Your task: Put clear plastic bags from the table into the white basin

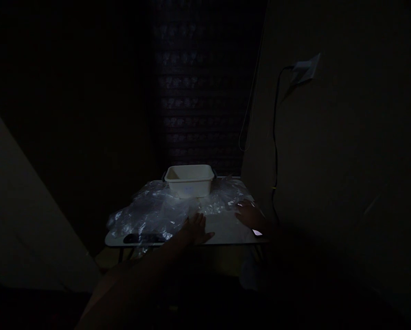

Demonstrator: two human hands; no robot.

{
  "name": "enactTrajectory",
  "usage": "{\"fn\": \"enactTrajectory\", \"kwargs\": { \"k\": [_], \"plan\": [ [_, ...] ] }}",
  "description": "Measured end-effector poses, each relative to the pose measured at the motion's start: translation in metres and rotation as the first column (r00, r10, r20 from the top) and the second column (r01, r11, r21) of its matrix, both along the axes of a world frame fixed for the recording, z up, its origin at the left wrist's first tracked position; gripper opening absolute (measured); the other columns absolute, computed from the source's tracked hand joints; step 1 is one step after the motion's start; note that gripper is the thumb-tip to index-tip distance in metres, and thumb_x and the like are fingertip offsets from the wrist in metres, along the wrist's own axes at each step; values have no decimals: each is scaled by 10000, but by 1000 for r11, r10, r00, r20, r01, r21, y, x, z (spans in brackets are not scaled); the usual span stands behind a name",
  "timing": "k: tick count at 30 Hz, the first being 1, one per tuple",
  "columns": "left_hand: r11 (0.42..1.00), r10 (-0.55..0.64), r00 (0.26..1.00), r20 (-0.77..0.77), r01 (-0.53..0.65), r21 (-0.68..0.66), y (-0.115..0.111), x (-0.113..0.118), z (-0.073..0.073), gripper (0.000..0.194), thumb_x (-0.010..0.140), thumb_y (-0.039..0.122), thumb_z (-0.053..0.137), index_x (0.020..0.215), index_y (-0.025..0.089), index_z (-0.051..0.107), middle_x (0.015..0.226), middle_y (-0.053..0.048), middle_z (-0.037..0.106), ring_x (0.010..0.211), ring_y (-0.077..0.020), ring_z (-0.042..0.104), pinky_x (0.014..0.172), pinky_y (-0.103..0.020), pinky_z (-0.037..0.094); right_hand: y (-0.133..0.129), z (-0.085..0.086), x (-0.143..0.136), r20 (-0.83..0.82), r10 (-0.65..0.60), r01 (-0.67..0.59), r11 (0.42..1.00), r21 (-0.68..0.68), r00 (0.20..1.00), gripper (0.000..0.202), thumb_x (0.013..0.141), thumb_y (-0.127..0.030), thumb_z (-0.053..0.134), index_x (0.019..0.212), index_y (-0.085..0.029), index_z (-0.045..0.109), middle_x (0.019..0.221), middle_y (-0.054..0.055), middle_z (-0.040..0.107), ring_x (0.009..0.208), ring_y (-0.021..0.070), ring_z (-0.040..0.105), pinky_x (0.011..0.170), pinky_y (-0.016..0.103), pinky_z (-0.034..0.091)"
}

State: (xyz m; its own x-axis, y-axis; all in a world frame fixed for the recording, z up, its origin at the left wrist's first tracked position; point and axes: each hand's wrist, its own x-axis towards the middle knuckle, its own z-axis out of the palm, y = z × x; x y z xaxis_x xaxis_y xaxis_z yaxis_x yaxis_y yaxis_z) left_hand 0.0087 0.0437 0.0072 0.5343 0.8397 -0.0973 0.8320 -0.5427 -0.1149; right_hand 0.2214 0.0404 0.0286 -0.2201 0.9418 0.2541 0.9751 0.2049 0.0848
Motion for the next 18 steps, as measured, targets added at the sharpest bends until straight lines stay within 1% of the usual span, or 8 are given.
{"fn": "enactTrajectory", "kwargs": {
  "k": [2,4,7,9,12,14,16,18],
  "plan": [
    [999,-20,1000,14,19,33,2,-2,2,703,670,581,61,1147,105,261,1228,-137,190,1112,-262,112,825,-473,142,0,10,17,-40,-109,106,992,-64,993,285,710,-284,319,898,-195,513,946,63,519,887,187,428,750,337,271],
    [997,-39,999,20,38,61,4,-4,6,665,685,561,68,1122,118,303,1212,-136,229,1102,-266,144,807,-482,166,0,15,34,-47,-225,218,968,-127,973,274,707,-229,308,785,-138,554,819,91,554,771,179,484,651,293,321],
    [993,-45,999,20,42,109,7,-2,9,587,708,522,114,1112,146,314,1201,-128,258,1089,-272,172,792,-493,176,3,13,50,-52,-271,259,951,-168,961,243,690,-201,337,700,-114,564,737,90,564,674,153,509,553,237,332],
    [991,-49,999,18,46,128,8,3,11,547,721,490,141,1124,153,293,1205,-124,252,1089,-274,171,793,-490,173,5,10,54,-102,-320,286,923,-256,942,227,687,-220,364,686,-105,560,735,94,564,664,147,511,526,220,330],
    [990,-83,996,17,81,114,0,14,10,548,730,467,144,1149,129,245,1214,-138,225,1093,-279,161,806,-484,154,8,8,51,-199,-393,281,860,-426,898,245,698,-251,362,655,-101,551,707,94,568,621,134,512,488,204,332],
    [989,-140,990,21,139,60,-11,23,8,596,714,495,154,1167,110,199,1219,-145,206,1099,-278,147,826,-472,132,7,9,46,-233,-401,246,832,-498,886,273,704,-249,349,575,-106,542,617,75,569,536,108,503,452,189,328],
    [965,-263,962,67,264,5,-26,31,6,702,665,552,216,1192,105,94,1239,-137,147,1112,-265,104,849,-434,135,3,11,39,-253,-404,209,804,-557,879,308,701,-247,346,485,-113,519,504,47,548,438,81,473,410,175,317],
    [936,-349,930,117,352,-10,-42,38,3,805,616,572,296,1196,84,23,1246,-143,111,1117,-256,84,869,-394,134,-3,13,32,-267,-417,181,769,-614,869,332,692,-253,351,423,-119,493,412,23,509,353,64,425,371,172,299]
  ]
}}
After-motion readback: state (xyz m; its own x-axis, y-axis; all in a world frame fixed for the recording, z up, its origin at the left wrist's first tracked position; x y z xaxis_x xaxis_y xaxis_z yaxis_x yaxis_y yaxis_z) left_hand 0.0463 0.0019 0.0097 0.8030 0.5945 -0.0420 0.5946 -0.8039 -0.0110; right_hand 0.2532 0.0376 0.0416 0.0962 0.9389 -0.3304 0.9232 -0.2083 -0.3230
